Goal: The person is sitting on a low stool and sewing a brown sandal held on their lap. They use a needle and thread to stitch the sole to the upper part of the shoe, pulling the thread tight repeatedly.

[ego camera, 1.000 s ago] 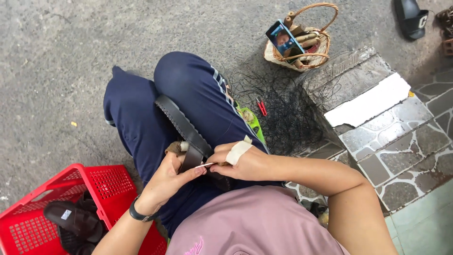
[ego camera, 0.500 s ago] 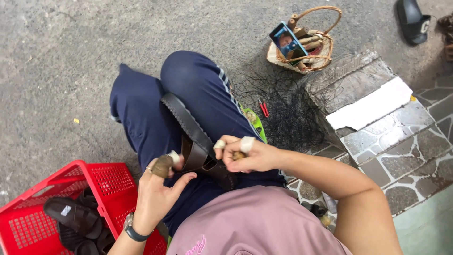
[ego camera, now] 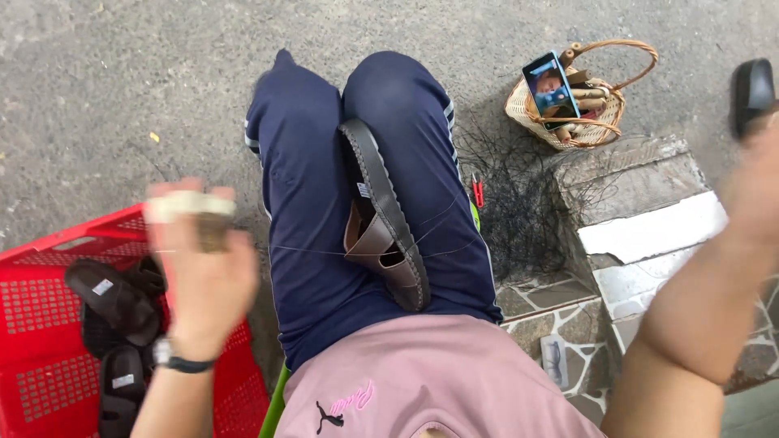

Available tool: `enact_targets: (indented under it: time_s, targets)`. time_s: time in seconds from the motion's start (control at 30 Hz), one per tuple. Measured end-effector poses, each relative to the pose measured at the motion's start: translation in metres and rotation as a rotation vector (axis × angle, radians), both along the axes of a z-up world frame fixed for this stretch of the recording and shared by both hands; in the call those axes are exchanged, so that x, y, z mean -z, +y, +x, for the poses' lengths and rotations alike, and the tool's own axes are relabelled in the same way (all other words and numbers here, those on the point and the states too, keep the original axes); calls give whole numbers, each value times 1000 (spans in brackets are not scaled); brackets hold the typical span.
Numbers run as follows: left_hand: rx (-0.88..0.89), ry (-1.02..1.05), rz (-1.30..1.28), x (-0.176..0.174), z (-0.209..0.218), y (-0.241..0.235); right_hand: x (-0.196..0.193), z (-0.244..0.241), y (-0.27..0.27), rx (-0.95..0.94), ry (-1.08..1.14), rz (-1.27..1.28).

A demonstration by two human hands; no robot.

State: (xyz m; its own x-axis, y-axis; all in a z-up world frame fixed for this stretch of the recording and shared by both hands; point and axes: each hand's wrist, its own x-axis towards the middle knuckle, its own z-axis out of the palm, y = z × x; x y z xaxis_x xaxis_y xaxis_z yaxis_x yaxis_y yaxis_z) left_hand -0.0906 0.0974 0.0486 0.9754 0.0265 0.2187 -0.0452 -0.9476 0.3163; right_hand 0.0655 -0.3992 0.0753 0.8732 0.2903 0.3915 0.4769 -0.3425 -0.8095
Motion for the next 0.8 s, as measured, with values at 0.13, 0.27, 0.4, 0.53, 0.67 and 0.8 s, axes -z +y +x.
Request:
enact_targets:
  time_s: [0.13, 0.27, 0.4, 0.53, 0.67, 0.8]
  targets:
    - [282, -1, 80, 18, -10, -45, 17, -62, 141, -164, 68, -114]
    - [481, 175, -480, -10, 5, -31, 50, -90, 168, -500, 211, -370]
    - [613, 513, -1331, -13, 24, -47, 48, -78, 182, -498, -54, -460]
    - [379, 693, -1774, 42, 49, -52, 56, -75, 189, -548, -85, -453]
    - [159, 419, -1890, 57, 54, -41, 56, -72, 187, -517, -72, -426]
    - [195, 482, -1684, 44, 45, -3, 56, -59, 169, -511, 227, -267]
